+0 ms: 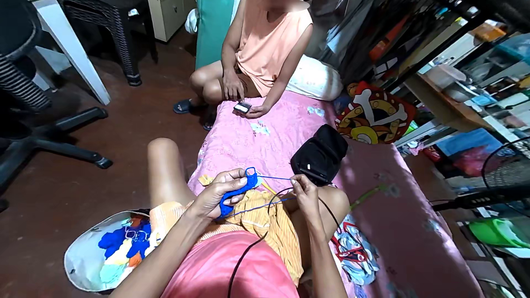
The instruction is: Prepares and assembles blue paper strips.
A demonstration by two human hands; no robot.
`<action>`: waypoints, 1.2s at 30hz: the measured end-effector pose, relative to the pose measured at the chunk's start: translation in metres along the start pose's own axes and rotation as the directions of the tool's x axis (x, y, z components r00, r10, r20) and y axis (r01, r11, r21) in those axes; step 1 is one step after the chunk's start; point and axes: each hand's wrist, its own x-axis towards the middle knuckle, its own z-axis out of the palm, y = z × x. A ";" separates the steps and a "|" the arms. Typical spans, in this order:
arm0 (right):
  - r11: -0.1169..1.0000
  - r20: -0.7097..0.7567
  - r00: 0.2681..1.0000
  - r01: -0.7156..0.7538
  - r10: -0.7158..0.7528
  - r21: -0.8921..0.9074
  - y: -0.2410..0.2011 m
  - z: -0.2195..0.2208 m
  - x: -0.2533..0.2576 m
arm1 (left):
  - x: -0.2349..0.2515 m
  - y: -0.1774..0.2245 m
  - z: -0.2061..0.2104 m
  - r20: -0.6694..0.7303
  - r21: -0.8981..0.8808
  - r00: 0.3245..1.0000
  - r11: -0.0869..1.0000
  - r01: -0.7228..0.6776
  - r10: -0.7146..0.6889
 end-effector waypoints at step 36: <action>0.997 0.148 0.988 -0.033 0.044 -0.075 -0.014 0.023 -0.014 | -0.003 -0.012 0.015 -0.318 0.393 0.915 0.913 -0.113 0.250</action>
